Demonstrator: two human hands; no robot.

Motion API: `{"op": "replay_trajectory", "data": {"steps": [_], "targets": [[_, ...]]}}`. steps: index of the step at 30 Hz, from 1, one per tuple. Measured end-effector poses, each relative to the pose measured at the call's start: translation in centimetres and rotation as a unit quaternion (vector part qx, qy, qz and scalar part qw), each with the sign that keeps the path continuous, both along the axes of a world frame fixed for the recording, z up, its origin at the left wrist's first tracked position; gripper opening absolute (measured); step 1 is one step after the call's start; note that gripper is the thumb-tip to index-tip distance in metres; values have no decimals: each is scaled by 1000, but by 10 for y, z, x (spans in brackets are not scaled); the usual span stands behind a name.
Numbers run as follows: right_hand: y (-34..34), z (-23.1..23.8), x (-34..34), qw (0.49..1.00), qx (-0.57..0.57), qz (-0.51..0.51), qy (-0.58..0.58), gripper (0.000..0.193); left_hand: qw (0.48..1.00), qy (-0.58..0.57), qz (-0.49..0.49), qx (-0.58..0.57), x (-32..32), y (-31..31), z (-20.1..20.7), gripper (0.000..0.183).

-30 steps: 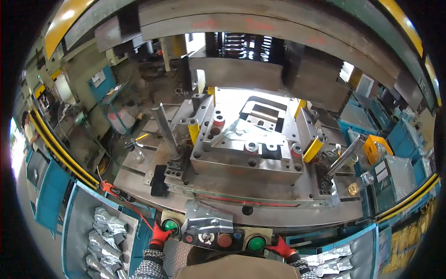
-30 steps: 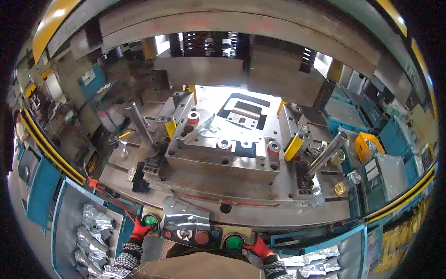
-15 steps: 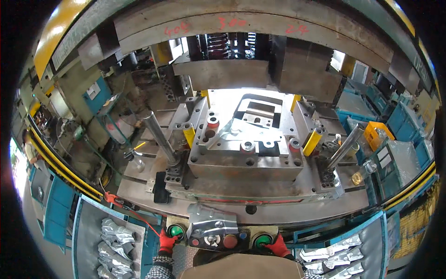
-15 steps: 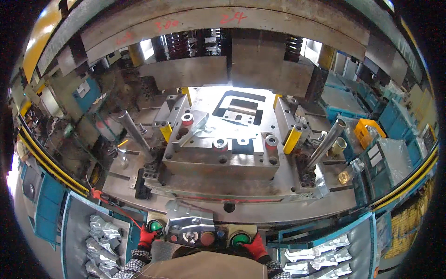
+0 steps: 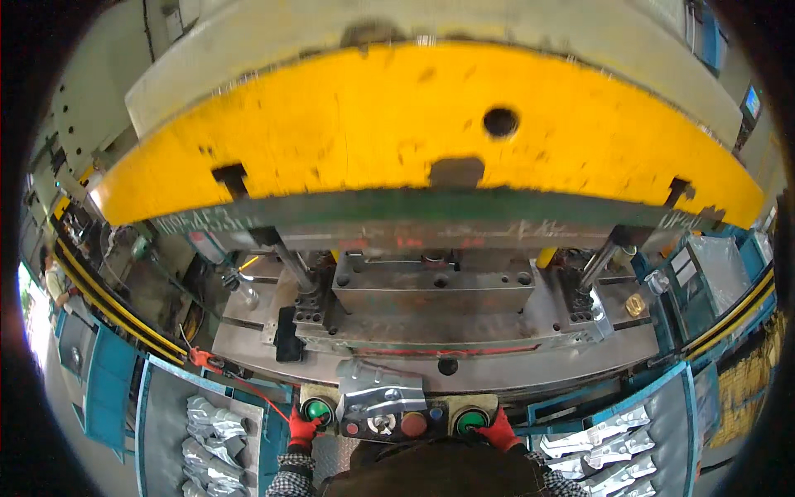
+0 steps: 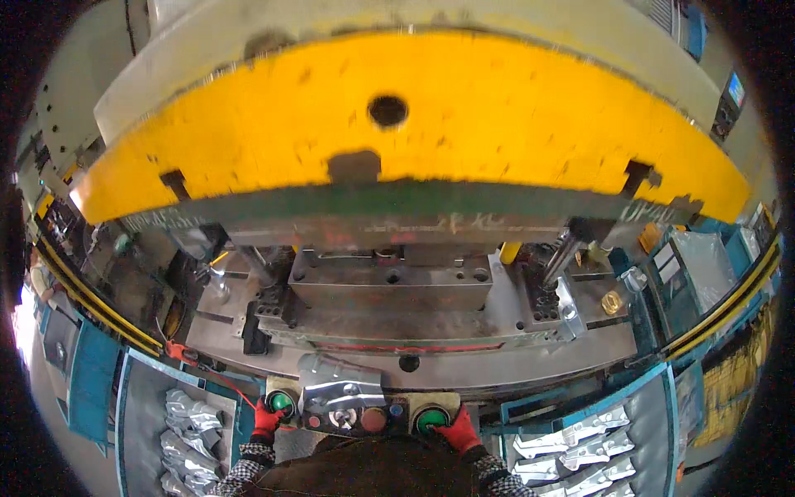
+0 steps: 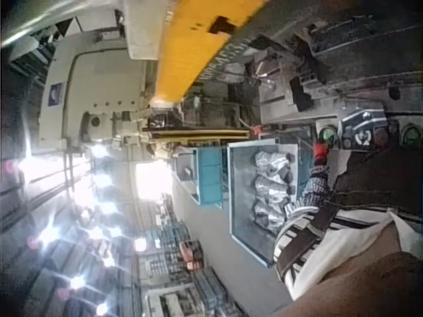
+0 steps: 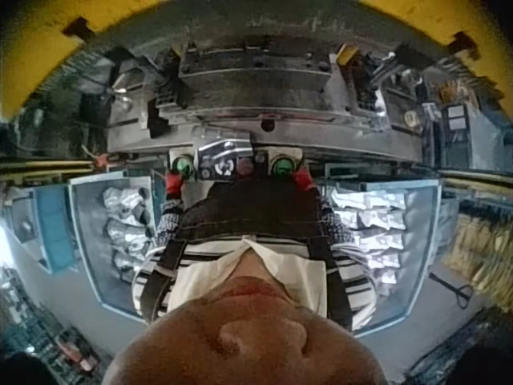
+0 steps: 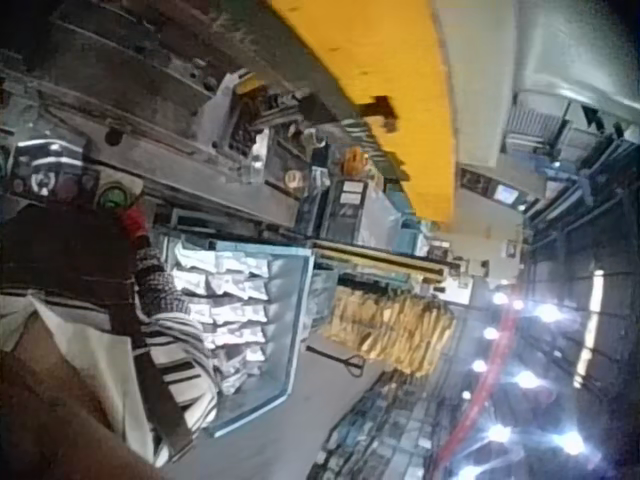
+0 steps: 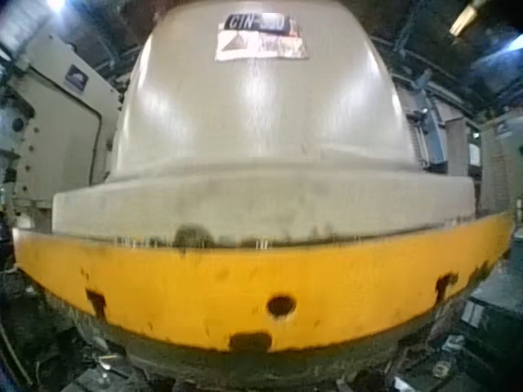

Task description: Operating an industrial metal press machine to shape metal components.

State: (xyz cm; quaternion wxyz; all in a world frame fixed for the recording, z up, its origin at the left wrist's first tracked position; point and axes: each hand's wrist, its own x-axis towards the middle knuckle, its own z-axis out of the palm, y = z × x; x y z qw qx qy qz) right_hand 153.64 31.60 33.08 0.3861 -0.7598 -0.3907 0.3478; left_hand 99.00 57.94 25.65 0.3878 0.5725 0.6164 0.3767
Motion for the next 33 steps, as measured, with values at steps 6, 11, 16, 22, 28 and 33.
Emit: {"op": "replay_trajectory", "data": {"steps": [6, 11, 16, 22, 28, 33], "targets": [[7, 31, -9, 997, 38, 12, 62, 114, 999, -7, 24, -36, -9, -7, -1, 116], [-4, -10, 12, 996, 51, 45, -62, 111, 996, -57, -14, -71, 18, -2, 14, 108], [7, -6, 11, 988, 108, 110, -27, 100, 956, 165, -186, -153, -32, 42, 58, 68], [-7, 3, 23, 981, 96, 69, 151, 97, 963, 53, -240, 111, 130, 127, 273, 45], [-26, -19, 35, 990, 62, -20, 122, 84, 803, 238, -173, 518, 327, 185, 440, 50], [-81, -40, 78, 978, -15, -164, 126, 81, 709, 484, -110, 500, 420, 207, 441, 53]]}}
